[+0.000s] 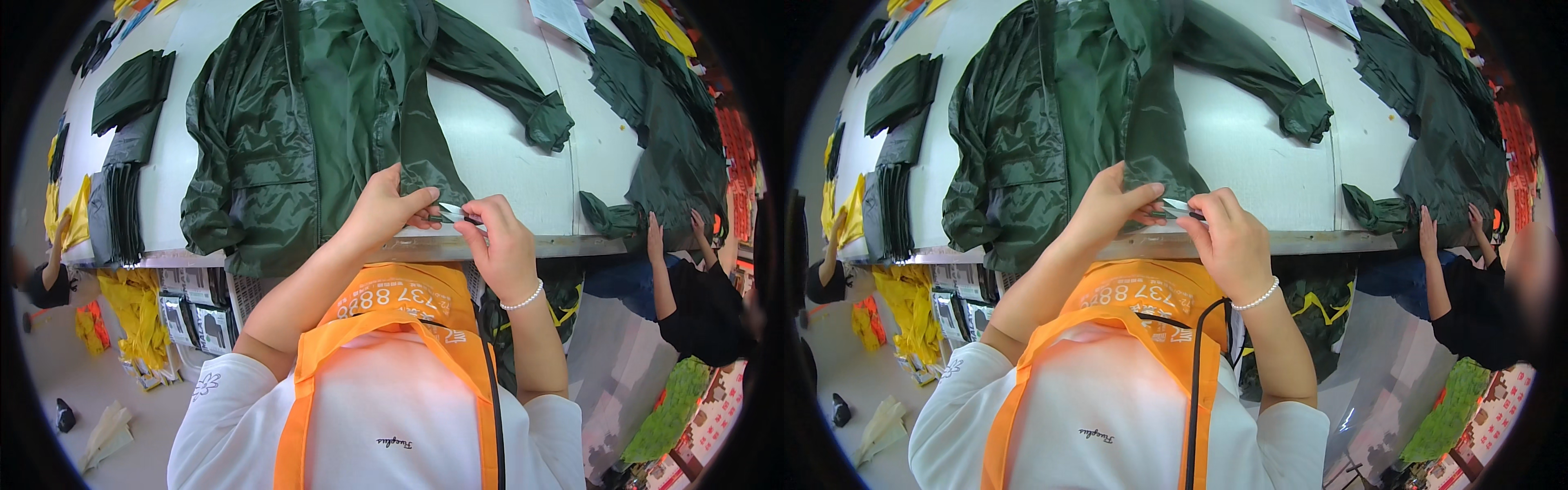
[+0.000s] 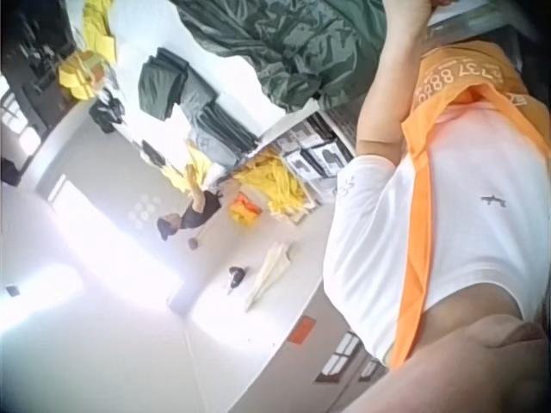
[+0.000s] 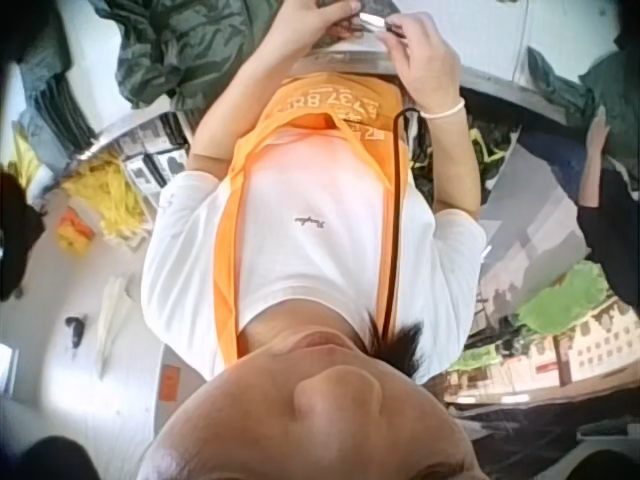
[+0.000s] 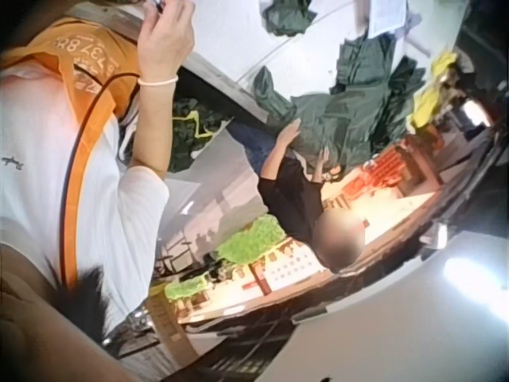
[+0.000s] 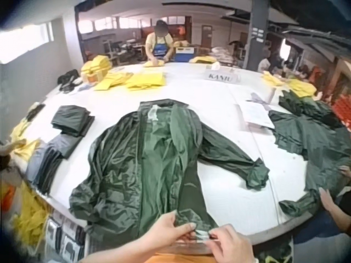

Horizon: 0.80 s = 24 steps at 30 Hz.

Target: The person folds a green jacket on a white table. They smooth the fabric, fold the sleeves inward, fold the body in half, and then fold it again into a compact rectangle before placing it on a stack.

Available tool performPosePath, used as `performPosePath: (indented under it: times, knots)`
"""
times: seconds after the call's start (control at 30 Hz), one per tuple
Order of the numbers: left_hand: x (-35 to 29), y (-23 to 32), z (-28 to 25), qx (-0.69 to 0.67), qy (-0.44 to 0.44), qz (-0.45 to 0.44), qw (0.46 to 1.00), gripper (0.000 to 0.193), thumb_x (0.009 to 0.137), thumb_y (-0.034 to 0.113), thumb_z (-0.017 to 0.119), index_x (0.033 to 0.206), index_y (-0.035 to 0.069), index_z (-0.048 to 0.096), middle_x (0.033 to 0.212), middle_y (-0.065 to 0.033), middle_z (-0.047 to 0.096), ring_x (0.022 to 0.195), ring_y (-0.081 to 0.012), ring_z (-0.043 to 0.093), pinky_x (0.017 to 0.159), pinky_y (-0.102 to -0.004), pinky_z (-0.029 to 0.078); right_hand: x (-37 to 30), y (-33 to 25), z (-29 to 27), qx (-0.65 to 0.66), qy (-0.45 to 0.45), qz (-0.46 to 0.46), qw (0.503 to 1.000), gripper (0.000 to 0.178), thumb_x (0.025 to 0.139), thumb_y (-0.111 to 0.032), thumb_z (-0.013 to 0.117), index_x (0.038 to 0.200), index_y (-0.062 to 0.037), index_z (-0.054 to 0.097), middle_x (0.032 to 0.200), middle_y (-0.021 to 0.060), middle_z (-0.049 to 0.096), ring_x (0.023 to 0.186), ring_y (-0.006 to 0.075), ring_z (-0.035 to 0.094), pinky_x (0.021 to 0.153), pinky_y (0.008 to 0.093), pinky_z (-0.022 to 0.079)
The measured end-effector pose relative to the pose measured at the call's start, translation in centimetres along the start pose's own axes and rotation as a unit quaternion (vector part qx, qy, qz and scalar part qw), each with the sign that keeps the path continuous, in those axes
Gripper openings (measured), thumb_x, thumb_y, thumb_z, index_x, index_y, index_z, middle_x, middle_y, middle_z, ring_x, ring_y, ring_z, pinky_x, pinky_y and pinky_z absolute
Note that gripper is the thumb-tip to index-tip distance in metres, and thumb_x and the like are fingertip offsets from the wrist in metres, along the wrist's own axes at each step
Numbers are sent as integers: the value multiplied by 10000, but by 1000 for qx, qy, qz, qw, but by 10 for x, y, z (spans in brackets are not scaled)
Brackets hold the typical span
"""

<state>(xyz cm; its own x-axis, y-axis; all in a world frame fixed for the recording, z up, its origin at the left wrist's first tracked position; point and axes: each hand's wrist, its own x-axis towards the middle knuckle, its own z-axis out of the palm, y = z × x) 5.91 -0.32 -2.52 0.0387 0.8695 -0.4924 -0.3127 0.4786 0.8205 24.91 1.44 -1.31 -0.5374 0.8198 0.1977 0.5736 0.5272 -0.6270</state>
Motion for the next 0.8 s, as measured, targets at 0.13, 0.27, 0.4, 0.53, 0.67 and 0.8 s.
performPosePath:
  times: [0.13,0.27,0.4,0.53,0.67,0.8]
  knots:
    - [1,-6,4,-15,21,13,1000,201,849,95,624,996,-3,528,807,-76,608,638,-138,610,583,-246,531,0,5,-1,-6,-7,-14,1000,164,817,-180,673,889,-70,575,830,76,583,672,242,614,561,335,475]
    - [-7,1,10,20,71,-44,996,227,835,94,638,1030,36,537,814,-56,609,675,-110,603,561,-229,518,5,25,-3,126,43,45,990,185,817,-179,693,905,-57,587,775,66,555,619,183,562,550,297,450]
    - [-7,-68,-40,-28,141,-59,988,370,838,43,634,1164,-27,472,939,-64,566,709,-127,578,565,-292,565,27,124,5,168,158,199,953,312,787,-192,732,1003,-16,591,761,21,510,629,112,449,580,251,421]
    - [-13,-151,-104,-25,226,-130,965,162,855,134,627,920,19,532,756,-41,550,595,-160,606,503,-242,520,39,288,25,167,312,350,867,397,775,-193,745,1049,37,573,850,50,573,712,115,507,657,243,444]
    - [-18,-159,-109,159,275,-124,940,187,825,126,650,940,20,547,740,-75,553,616,-225,621,548,-304,512,66,338,28,263,386,331,820,386,770,-175,746,1020,62,572,924,93,616,821,132,567,722,243,457]
    - [-16,-89,-77,588,386,12,711,291,799,127,668,1040,-2,568,837,-145,593,712,-266,613,671,-347,489,86,328,3,376,343,369,777,300,760,-81,715,985,52,566,919,84,618,804,128,562,736,246,447]
